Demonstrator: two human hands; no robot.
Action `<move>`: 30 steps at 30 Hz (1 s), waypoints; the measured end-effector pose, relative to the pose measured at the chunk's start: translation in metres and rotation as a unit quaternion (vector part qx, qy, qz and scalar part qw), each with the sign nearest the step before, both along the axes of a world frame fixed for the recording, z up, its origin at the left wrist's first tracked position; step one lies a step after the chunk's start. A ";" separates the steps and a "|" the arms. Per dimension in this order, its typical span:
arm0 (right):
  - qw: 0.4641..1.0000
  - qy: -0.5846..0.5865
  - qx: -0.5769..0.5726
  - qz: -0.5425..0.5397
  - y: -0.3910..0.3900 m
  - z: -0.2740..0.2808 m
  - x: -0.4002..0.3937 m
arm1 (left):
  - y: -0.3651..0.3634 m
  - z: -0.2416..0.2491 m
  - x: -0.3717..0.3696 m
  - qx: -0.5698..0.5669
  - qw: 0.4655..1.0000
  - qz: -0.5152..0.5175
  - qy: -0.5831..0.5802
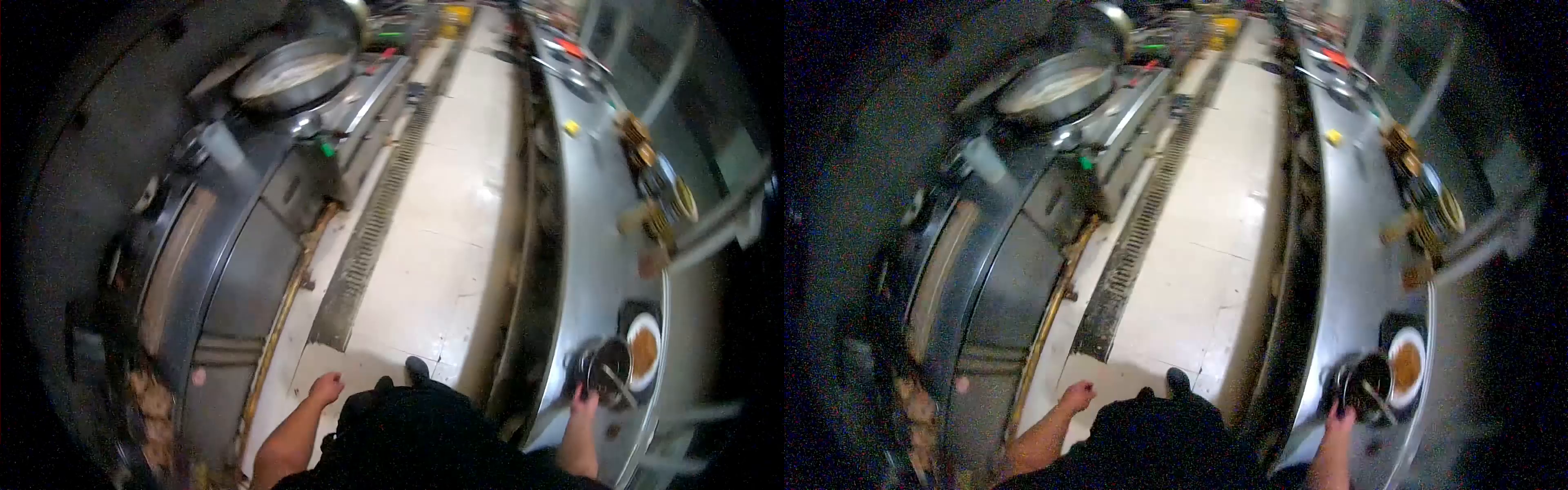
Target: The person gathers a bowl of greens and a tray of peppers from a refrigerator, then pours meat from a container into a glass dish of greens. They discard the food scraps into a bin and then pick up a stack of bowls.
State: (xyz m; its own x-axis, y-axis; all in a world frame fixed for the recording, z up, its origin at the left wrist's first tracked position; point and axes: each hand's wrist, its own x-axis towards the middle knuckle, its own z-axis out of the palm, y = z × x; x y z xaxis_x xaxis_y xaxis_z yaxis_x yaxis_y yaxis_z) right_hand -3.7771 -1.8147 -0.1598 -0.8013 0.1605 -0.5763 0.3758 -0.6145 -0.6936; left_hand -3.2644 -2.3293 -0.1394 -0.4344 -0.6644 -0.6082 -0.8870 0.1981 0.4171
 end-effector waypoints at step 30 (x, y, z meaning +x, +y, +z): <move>0.531 0.053 0.078 0.842 -0.471 0.019 0.165 | 0.391 -0.201 0.302 -0.168 0.784 0.579 0.147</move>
